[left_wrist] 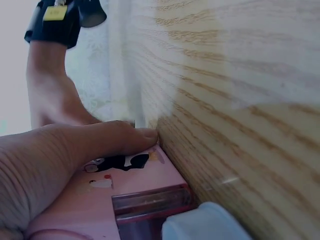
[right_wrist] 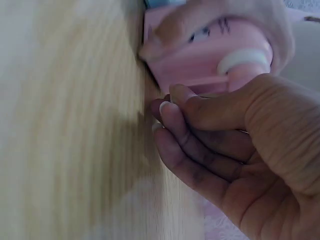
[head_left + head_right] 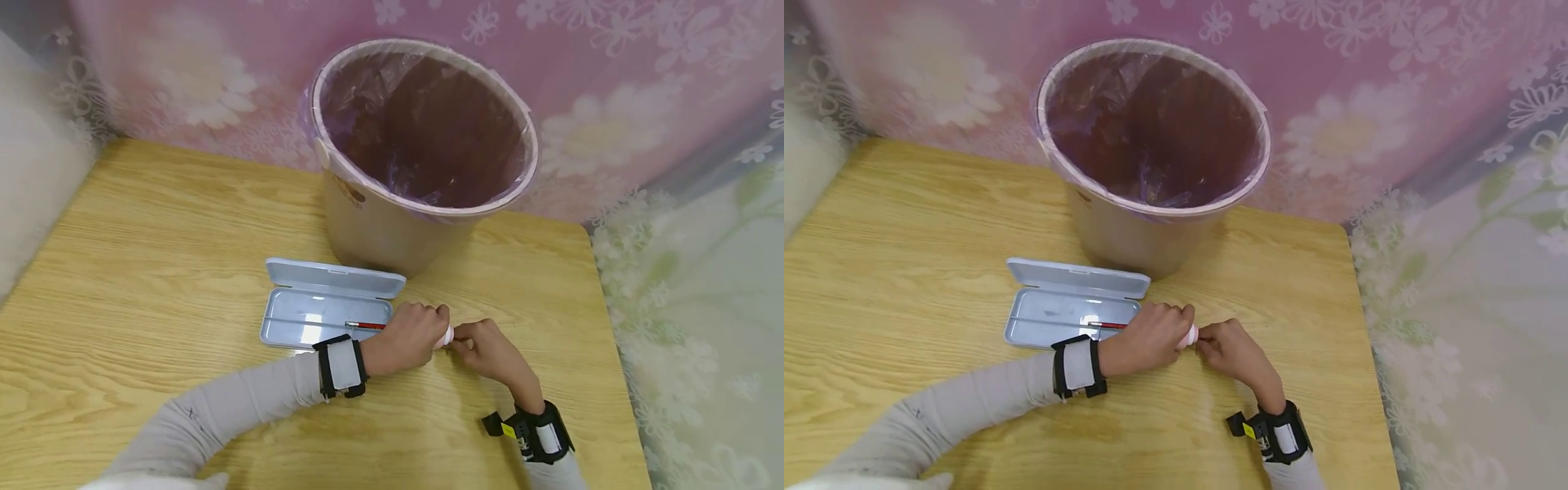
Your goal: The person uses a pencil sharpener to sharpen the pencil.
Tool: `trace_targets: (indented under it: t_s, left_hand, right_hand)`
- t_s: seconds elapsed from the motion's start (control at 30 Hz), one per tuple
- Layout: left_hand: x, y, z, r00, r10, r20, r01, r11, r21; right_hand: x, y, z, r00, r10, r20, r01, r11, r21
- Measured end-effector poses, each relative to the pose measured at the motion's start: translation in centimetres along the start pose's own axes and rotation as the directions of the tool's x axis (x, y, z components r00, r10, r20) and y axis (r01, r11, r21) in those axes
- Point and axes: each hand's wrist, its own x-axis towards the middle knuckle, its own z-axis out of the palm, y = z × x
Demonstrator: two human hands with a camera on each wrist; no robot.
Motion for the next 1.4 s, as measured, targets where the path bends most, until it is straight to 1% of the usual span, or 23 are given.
trace_targets:
  t_s: [0.13, 0.27, 0.33, 0.4, 0.53, 0.63, 0.87, 1.13, 1.4]
  left_hand:
    - [0.0, -0.1, -0.1, 1.0, 0.0, -0.019, 0.0, 1.0, 0.016]
    - [0.0, -0.1, -0.1, 1.0, 0.013, -0.02, -0.013, 1.0, 0.019]
    - [0.0, -0.2, -0.1, 1.0, 0.014, -0.015, -0.014, 1.0, 0.024]
    - [0.0, -0.2, -0.2, 1.0, 0.014, -0.007, -0.014, 0.999, 0.029]
    - [0.0, -0.3, -0.3, 1.0, 0.013, 0.004, -0.013, 1.0, 0.027]
    - [0.1, -0.3, -0.2, 1.0, 0.019, 0.007, -0.019, 1.0, 0.014]
    - [0.1, -0.2, -0.2, 1.0, 0.019, 0.018, -0.019, 1.0, 0.005]
    - [0.0, -0.3, -0.1, 1.0, 0.02, 0.002, -0.02, 1.0, 0.011]
    - [0.0, -0.2, -0.1, 1.0, 0.02, 0.0, -0.02, 1.0, 0.012]
  right_hand:
    - [-1.3, -1.2, 0.0, 0.999, -0.032, 0.018, 0.031, 0.999, 0.028]
    - [-2.8, -2.9, -0.8, 0.998, -0.059, 0.012, 0.059, 0.998, 0.038]
    - [-3.3, -3.8, -1.4, 0.997, -0.079, -0.02, 0.08, 0.996, 0.027]
    - [-3.5, -4.6, -2.3, 0.991, -0.113, -0.073, 0.113, 0.994, 0.003]
    - [-3.1, -5.5, -3.9, 0.969, -0.176, -0.175, 0.165, 0.983, -0.074]
    - [-2.5, -5.5, -4.7, 0.958, -0.202, -0.203, 0.181, 0.977, -0.116]
    - [-1.2, -4.8, -5.5, 0.952, -0.22, -0.213, 0.19, 0.97, -0.151]
    - [-0.2, -4.0, -5.5, 0.957, -0.194, -0.216, 0.159, 0.973, -0.168]
    - [0.7, -3.1, -5.3, 0.963, -0.173, -0.209, 0.139, 0.976, -0.166]
